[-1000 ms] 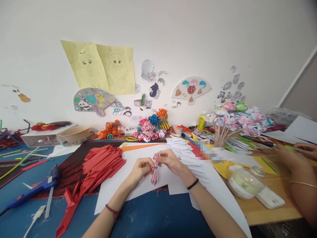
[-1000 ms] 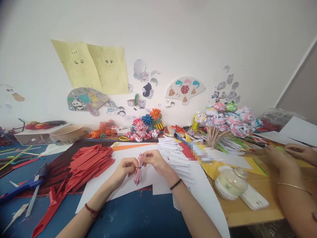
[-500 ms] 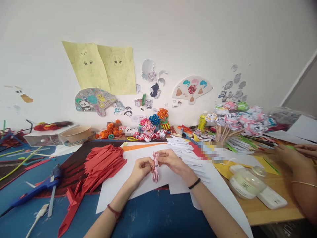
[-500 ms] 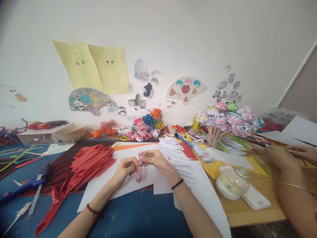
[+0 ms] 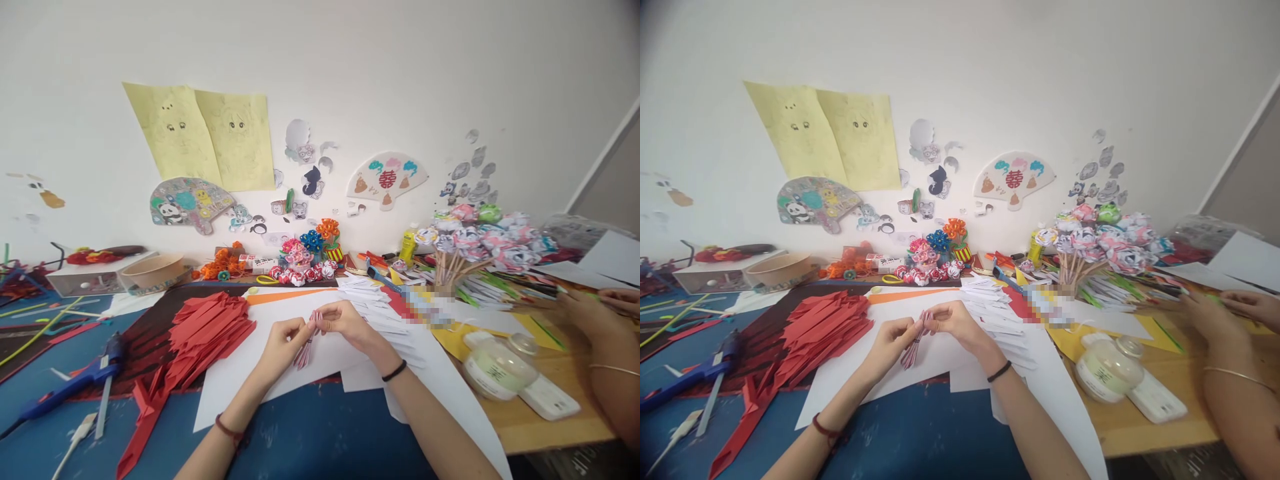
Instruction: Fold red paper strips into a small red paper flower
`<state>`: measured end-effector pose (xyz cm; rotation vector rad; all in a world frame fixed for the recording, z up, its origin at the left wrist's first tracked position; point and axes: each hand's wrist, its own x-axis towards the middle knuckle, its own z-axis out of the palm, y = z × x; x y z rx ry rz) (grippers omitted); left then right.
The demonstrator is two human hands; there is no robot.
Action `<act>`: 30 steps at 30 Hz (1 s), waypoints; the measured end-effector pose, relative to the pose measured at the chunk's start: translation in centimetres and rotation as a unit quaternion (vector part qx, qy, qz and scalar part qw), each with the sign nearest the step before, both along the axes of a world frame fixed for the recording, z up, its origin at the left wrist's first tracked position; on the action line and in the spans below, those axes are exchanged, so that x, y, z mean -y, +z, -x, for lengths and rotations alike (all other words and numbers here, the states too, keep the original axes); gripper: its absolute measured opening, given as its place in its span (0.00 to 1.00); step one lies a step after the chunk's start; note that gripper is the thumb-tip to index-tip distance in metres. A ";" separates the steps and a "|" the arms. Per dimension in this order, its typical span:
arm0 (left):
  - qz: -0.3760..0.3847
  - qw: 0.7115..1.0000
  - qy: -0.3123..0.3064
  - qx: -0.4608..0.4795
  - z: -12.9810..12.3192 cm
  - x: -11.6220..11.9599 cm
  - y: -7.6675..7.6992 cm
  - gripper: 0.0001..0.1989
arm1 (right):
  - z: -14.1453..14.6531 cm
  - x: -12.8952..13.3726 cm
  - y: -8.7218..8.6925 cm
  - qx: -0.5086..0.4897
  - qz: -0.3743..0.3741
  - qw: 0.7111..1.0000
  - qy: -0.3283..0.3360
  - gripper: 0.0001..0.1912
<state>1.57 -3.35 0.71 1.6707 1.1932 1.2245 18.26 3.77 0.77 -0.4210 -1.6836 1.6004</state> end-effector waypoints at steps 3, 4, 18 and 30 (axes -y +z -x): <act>-0.007 1.000 -0.007 -0.006 0.0 0.0 0.0 0.23 | 0.3 -0.1 -0.5 -0.024 0.014 0.999 -0.034 0.15; -0.008 1.000 -0.011 -0.008 0.0 -0.1 0.0 0.23 | 0.4 -0.1 -0.7 -0.032 0.020 0.998 -0.044 0.15; 0.020 0.998 -0.042 0.037 -0.1 -0.1 0.3 0.22 | 0.8 0.5 -0.4 -0.057 0.016 0.995 -0.081 0.10; 0.047 0.987 -0.087 0.123 -0.5 0.0 -0.1 0.19 | 0.3 0.3 0.2 -0.038 0.031 0.995 -0.091 0.12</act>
